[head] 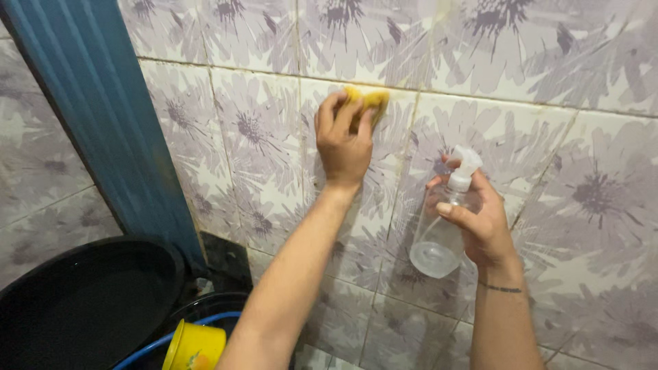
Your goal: The person sprays a cleaning solution onto a tiled wall and scrubs the surface with a yellow sponge. The person repeatedly sprays and scrubs the same area of the wall.
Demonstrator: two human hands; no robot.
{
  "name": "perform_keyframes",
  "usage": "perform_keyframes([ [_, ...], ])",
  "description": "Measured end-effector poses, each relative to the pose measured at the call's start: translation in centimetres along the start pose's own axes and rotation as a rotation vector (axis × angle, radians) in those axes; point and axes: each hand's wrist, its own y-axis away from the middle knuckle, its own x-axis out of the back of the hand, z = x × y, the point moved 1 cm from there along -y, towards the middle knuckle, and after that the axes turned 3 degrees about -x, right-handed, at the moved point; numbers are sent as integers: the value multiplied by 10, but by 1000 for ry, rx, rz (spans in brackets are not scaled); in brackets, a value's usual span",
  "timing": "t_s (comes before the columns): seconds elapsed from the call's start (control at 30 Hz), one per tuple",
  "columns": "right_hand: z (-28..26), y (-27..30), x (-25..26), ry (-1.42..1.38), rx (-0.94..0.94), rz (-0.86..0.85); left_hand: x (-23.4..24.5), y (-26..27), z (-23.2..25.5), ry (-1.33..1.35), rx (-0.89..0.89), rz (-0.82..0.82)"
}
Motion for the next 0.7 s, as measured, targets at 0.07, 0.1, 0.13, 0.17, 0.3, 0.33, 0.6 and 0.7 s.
perform_keyframes([
  [0.07, 3, -1, -1, -22, -6, -17, -4, -14, 1, 17, -21, 1],
  [0.1, 5, -4, -2, -27, -1, -21, -3, -13, 2, 0, -41, -13],
  [0.13, 7, -6, -3, -31, 8, -24, 1, -6, 3, -13, -65, -26],
  [0.17, 8, -8, -4, -35, 18, -26, 6, 6, 4, -27, -88, -39],
  [0.3, 14, -3, -11, -68, -25, -52, 41, 82, 8, -23, -102, -148],
  [0.33, 14, -4, -13, -76, -27, -69, 50, 96, 8, -23, -74, -165],
  [0.6, 4, -1, -15, -87, -17, -113, 14, 16, -7, -55, -133, -91],
  [0.7, 4, -3, -8, -93, 6, -101, -10, -21, -14, -13, -133, -9],
])
